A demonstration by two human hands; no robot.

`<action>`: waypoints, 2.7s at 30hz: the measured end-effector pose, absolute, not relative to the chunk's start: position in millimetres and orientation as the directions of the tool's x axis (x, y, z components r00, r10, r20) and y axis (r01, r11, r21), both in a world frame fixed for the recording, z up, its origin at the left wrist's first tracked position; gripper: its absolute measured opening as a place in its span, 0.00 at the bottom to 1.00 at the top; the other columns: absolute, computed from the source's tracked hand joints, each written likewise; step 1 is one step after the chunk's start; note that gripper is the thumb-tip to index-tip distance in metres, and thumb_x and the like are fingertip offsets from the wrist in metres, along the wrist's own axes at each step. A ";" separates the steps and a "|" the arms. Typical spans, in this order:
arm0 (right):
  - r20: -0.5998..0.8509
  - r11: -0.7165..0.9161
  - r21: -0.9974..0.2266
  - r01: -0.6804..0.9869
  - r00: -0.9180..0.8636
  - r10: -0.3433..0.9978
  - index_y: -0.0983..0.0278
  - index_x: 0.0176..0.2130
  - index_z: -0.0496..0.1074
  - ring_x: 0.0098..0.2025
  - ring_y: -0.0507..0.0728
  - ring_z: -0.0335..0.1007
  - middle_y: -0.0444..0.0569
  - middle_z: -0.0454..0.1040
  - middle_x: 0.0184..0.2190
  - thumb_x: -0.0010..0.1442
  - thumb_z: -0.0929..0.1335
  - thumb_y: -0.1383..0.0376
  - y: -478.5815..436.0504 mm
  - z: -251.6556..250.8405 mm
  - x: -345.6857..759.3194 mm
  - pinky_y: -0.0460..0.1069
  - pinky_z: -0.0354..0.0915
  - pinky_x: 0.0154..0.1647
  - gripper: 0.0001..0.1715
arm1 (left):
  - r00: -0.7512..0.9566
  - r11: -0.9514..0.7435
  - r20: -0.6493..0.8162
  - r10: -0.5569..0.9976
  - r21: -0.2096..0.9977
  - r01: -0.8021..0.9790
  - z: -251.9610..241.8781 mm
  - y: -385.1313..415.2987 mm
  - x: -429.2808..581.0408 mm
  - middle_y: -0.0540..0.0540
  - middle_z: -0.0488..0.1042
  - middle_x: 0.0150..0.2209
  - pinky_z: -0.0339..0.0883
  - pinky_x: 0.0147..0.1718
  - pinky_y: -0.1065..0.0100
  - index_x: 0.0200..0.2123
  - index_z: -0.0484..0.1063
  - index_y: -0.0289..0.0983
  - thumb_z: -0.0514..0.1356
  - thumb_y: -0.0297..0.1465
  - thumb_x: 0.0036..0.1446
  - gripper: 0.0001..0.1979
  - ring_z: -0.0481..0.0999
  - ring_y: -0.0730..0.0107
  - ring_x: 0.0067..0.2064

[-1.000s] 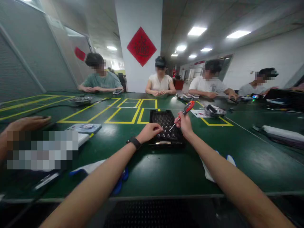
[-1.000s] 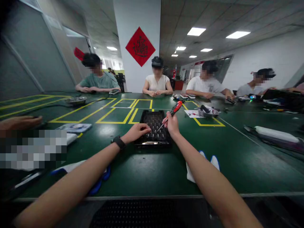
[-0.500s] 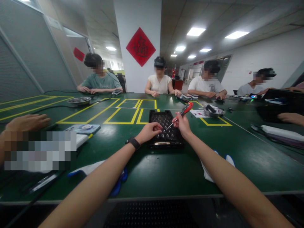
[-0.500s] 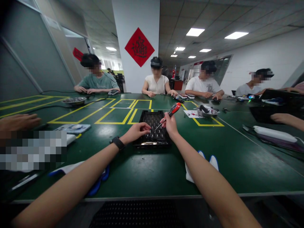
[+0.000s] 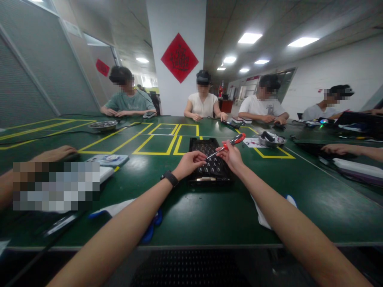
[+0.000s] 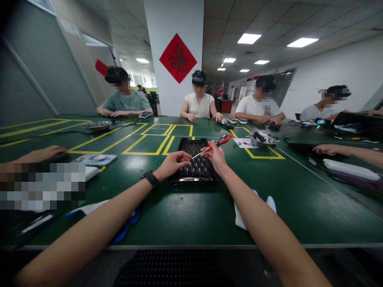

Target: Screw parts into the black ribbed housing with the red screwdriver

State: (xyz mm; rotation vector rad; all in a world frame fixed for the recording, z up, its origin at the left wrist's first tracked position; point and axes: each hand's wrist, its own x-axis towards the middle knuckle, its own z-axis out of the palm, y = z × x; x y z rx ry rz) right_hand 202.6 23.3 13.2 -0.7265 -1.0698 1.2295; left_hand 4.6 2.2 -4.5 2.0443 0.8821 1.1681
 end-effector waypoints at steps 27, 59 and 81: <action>0.311 0.295 -0.896 -0.331 0.004 0.950 0.61 0.41 0.60 0.23 0.49 0.73 0.44 0.76 0.27 0.55 0.62 0.48 16.5 14.2 199.9 0.41 0.60 0.21 0.22 | 0.282 -0.508 0.425 0.860 0.758 0.409 -4.4 7.9 2.3 0.45 0.77 0.30 0.66 0.29 0.72 0.38 0.75 0.34 0.56 0.33 0.51 0.13 0.74 0.71 0.29; 0.637 0.647 -0.761 -0.047 -0.242 0.732 0.61 0.41 0.65 0.25 0.49 0.69 0.43 0.73 0.29 0.54 0.66 0.56 -30.0 32.6 175.4 0.46 0.65 0.32 0.16 | 0.286 -0.523 0.438 0.852 0.700 0.486 -3.2 9.1 0.2 0.46 0.75 0.27 0.61 0.26 0.73 0.36 0.75 0.33 0.55 0.34 0.52 0.14 0.71 0.72 0.27; 0.598 0.618 -0.782 -0.083 0.180 0.781 0.60 0.34 0.61 0.11 0.44 0.54 0.37 0.67 0.17 0.55 0.63 0.51 -25.6 33.2 178.6 0.40 0.49 0.10 0.16 | 0.370 -0.588 0.464 0.805 0.707 0.392 4.4 -5.5 5.4 0.48 0.71 0.26 0.62 0.29 0.72 0.34 0.73 0.34 0.48 0.40 0.58 0.19 0.69 0.73 0.28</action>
